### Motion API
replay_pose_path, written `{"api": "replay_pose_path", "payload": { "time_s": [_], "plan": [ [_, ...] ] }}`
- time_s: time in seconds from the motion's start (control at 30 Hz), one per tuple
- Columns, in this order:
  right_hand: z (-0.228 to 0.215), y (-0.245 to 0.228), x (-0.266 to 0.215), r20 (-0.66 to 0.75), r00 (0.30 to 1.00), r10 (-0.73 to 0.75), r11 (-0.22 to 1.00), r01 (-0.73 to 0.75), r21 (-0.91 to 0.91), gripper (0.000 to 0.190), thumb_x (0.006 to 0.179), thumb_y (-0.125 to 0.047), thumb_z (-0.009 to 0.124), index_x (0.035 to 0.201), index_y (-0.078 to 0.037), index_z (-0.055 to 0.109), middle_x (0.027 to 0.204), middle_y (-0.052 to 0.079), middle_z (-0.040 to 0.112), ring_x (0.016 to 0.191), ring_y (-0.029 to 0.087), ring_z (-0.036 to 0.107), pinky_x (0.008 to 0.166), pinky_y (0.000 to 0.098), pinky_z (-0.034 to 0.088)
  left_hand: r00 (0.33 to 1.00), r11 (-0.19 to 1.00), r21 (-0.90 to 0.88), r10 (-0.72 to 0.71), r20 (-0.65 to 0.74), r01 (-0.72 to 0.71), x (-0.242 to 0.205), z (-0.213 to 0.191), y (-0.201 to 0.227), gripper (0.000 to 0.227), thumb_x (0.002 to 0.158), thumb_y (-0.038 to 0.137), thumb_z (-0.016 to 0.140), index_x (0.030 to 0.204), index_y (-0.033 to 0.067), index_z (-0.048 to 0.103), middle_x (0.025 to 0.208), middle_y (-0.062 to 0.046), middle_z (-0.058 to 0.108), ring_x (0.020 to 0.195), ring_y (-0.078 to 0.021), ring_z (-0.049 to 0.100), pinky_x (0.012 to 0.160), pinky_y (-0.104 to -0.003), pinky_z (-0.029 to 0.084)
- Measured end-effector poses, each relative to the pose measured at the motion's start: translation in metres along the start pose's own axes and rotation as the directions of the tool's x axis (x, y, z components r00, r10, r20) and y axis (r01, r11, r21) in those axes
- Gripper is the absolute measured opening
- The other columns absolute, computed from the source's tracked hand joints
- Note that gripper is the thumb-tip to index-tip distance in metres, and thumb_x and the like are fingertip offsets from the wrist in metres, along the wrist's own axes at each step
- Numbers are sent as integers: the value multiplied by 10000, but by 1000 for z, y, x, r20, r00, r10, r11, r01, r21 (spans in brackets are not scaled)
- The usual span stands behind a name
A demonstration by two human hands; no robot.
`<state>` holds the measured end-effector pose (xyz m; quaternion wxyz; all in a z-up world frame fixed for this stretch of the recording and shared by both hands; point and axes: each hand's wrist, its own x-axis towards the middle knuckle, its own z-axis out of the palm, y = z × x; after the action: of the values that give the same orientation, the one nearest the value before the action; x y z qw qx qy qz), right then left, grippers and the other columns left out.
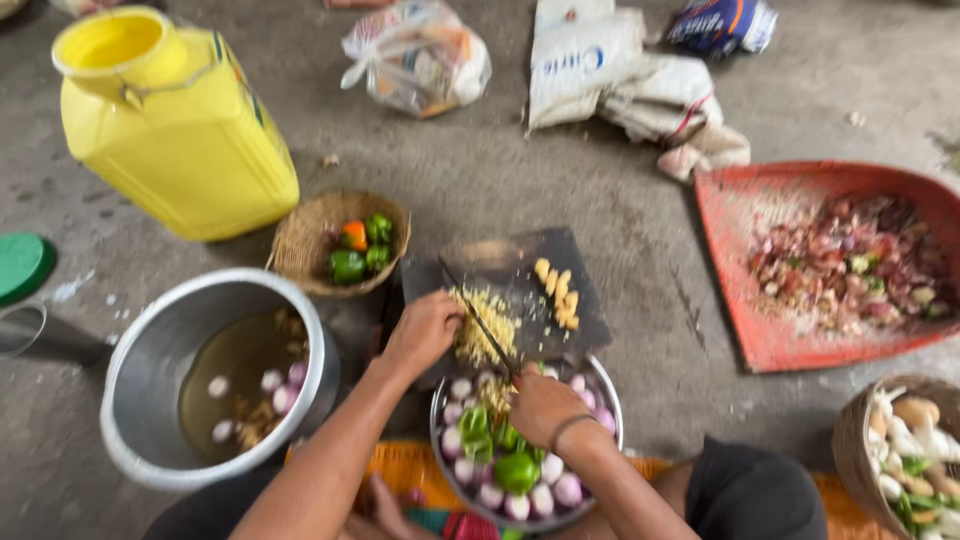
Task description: The person prepares ingredients for cooking by scraping chopped ginger off a wooden board and into a bowl containing whole small onions and pieces of green pepper, then continues chopping more ginger on the board.
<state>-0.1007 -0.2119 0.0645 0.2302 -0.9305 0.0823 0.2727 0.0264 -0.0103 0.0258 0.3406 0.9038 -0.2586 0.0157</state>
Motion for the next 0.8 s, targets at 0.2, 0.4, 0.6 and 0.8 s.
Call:
{"api": "replay_pose_path", "payload": {
  "time_s": [0.2,0.4,0.6,0.8],
  "plan": [
    [7,-12,2,11,999,52,996,-51,-78,505,923,-244,620,1297,20,409,1122,302,678,1090,443,682,956,512,556,978,974,-118,-202,-43,196,-12,-7,5,247,845,-15,641,1035,62,779,1040,-163,719,947,-337,710,831,-435,571],
    [38,-22,6,-117,992,-46,998,40,-55,398,876,-165,613,1181,57,487,1037,324,704,1024,457,702,945,503,558,995,992,110,-66,80,57,-21,-15,15,183,861,4,666,1001,31,781,1048,-150,712,990,-346,658,921,-439,531],
    [41,-18,13,-7,1000,-22,998,22,61,427,962,-219,578,1234,78,435,1036,344,667,1037,481,681,953,514,531,996,975,219,-49,73,32,-16,0,9,191,819,-44,648,951,13,773,980,-152,706,1006,-349,652,936,-454,528],
    [54,-15,17,-54,997,-52,998,54,41,384,895,-111,568,1207,99,491,1008,331,699,1031,458,710,932,505,562,995,978,198,-75,70,60,-21,3,7,104,900,1,646,897,-3,750,989,-160,698,979,-340,655,953,-448,524]
  ]
}}
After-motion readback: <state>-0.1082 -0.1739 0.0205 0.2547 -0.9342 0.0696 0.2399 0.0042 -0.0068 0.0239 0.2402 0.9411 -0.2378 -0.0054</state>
